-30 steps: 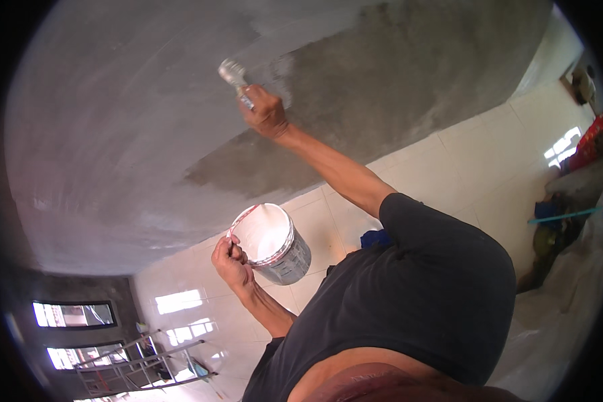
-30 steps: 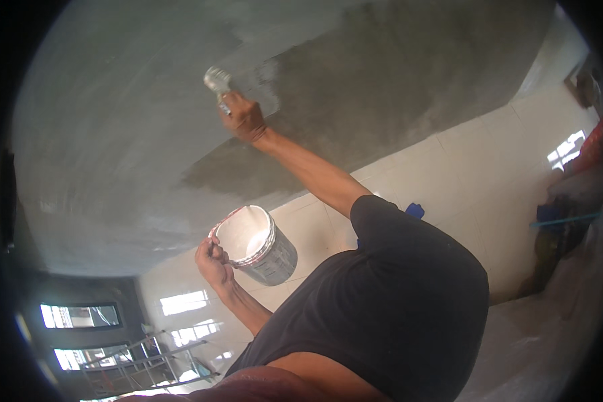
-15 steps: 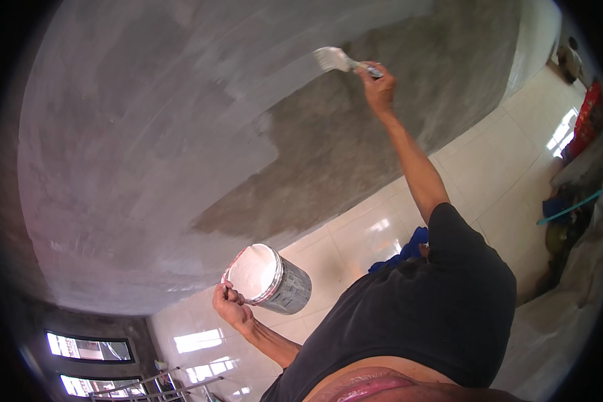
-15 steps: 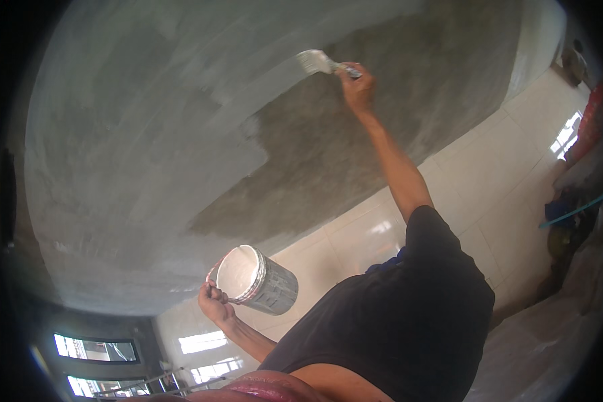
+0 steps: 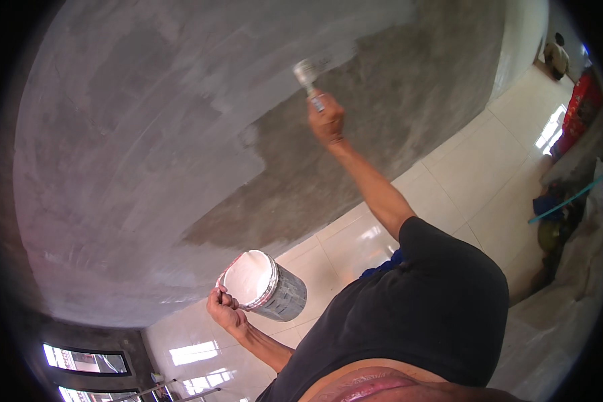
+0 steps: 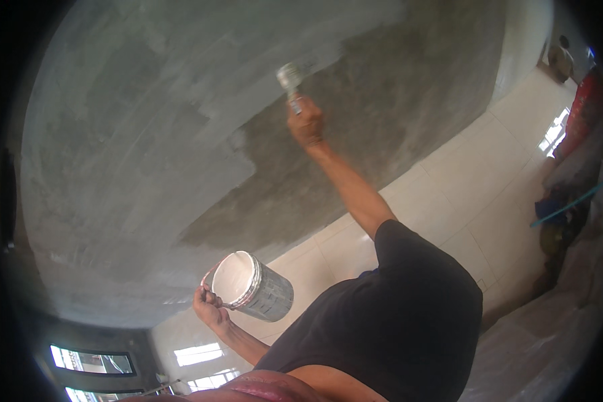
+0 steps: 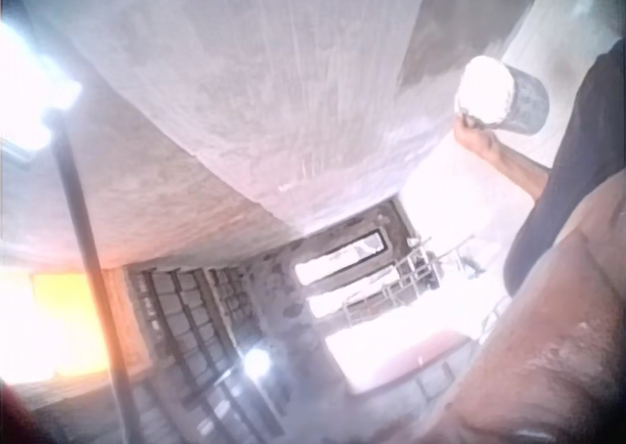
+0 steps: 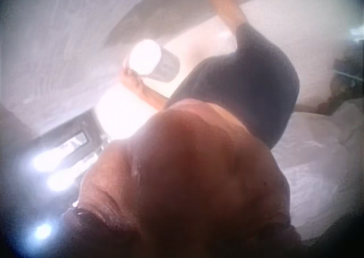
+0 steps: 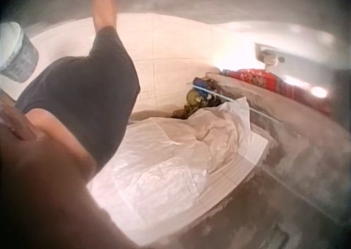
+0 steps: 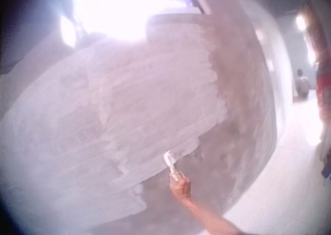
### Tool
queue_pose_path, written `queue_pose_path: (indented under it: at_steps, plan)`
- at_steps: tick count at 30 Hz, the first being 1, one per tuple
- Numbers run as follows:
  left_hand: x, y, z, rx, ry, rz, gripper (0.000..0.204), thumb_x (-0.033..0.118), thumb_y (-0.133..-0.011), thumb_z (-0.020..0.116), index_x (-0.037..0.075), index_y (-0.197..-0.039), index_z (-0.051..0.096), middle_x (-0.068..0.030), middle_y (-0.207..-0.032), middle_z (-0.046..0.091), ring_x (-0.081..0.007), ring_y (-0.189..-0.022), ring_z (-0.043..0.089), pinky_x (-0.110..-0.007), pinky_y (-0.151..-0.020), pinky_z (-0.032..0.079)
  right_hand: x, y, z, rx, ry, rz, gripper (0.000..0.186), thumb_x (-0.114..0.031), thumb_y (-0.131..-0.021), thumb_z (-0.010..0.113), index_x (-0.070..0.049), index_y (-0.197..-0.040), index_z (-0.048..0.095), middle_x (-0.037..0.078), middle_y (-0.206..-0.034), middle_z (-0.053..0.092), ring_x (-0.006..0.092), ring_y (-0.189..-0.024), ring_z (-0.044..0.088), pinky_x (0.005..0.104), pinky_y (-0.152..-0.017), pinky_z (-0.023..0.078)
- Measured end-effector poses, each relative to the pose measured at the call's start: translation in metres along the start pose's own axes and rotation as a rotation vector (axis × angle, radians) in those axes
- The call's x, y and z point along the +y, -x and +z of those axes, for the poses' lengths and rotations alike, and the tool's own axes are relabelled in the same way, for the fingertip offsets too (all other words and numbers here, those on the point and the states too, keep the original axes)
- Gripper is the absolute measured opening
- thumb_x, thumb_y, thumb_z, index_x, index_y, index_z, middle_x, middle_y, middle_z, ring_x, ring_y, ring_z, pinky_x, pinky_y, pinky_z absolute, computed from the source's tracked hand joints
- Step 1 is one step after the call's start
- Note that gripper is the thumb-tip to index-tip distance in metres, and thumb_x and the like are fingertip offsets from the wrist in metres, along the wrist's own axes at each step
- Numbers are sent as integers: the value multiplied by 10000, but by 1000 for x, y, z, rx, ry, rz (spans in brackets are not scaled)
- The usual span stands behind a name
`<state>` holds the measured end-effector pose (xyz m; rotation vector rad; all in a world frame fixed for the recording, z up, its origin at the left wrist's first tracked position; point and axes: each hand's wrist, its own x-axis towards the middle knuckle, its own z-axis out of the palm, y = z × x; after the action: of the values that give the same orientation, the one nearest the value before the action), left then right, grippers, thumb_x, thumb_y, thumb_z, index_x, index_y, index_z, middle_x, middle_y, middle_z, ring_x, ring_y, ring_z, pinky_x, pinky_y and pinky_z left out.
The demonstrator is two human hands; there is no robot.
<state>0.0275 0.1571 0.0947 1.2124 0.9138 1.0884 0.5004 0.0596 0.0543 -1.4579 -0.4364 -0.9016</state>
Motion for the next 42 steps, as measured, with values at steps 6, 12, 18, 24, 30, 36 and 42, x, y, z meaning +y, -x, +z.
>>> queue_pose_path:
  at_steps: [6,12,18,24,30,36,42]
  plan:
    - [5,3,5,38,-21,-13,229,165,-917,490,65,-716,533,89,-491,283,-24,-400,177,-232,-377,122,-63,30,4,-253,-336,11,219,-81,-819,735,20,-1009,695,158,-911,702,292,-762,685,346,-682,536]
    - [6,8,10,88,-33,50,222,165,-917,488,64,-723,528,88,-494,273,-25,-403,181,-230,-380,124,21,-26,-18,-199,-353,201,218,-128,-835,764,6,-1002,724,88,-895,733,124,-775,655,291,-707,523]
    - [4,16,12,157,-59,24,222,186,-927,495,66,-745,543,93,-498,284,-24,-406,194,-227,-387,132,128,-86,-86,41,-141,228,222,-146,-828,770,-2,-990,727,66,-842,722,116,-735,621,280,-688,504]
    - [3,11,11,166,-70,13,220,206,-928,498,77,-758,553,99,-501,297,-22,-408,208,-224,-394,140,156,-127,-111,281,164,173,193,-130,-836,718,-3,-982,715,144,-826,707,261,-728,664,353,-665,509]
    - [12,13,20,165,-27,-11,247,173,-937,474,56,-729,537,91,-491,286,-26,-395,188,-224,-378,135,117,-102,-53,236,244,-34,179,-86,-832,696,14,-980,678,171,-806,666,354,-729,649,411,-654,506]
    - [9,15,17,168,-71,26,235,183,-934,489,56,-743,543,89,-504,293,-26,-408,193,-224,-384,140,13,-46,-53,-180,-198,137,187,-70,-822,717,23,-982,695,152,-893,706,283,-736,683,372,-636,522]
    - [2,16,13,213,-117,69,244,214,-942,487,86,-740,535,92,-504,287,-22,-415,193,-220,-389,146,58,-60,-73,-203,-304,241,206,-127,-798,765,-8,-962,728,121,-863,726,217,-737,686,324,-688,522]
